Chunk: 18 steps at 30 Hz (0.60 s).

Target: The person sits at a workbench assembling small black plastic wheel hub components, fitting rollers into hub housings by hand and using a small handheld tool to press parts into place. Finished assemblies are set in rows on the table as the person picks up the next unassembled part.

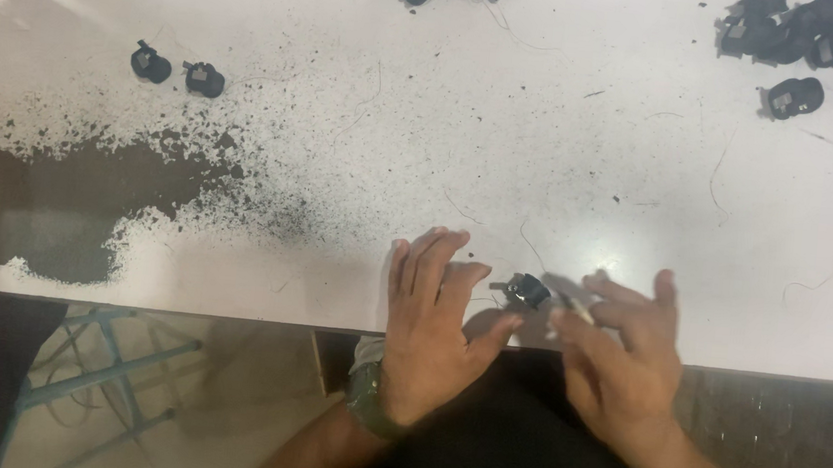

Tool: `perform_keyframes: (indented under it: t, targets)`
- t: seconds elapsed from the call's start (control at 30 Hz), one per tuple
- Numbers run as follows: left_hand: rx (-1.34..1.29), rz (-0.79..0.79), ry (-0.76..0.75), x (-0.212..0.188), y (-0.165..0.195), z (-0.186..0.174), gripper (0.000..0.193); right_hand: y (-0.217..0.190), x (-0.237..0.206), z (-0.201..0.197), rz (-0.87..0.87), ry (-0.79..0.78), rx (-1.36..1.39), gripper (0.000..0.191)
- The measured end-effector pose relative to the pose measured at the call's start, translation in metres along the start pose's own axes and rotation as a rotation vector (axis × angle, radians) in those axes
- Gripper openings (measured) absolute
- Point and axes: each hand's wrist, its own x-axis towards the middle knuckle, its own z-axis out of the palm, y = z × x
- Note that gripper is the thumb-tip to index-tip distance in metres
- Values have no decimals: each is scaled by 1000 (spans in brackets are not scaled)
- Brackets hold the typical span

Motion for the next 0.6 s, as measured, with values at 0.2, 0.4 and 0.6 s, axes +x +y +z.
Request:
perform_keyframes:
  t: [0.2, 0.4, 0.6]
  targets:
    - [-66, 36, 35, 9, -3, 2, 18, -4, 17, 4, 142, -180, -95, 50]
    - [-94, 128, 10, 26, -13, -5, 12, -1, 19, 8, 113, -242, -96, 43]
    - [-195, 245, -64, 23, -12, -15, 41, 2, 15, 8, 122, -220, -68, 43]
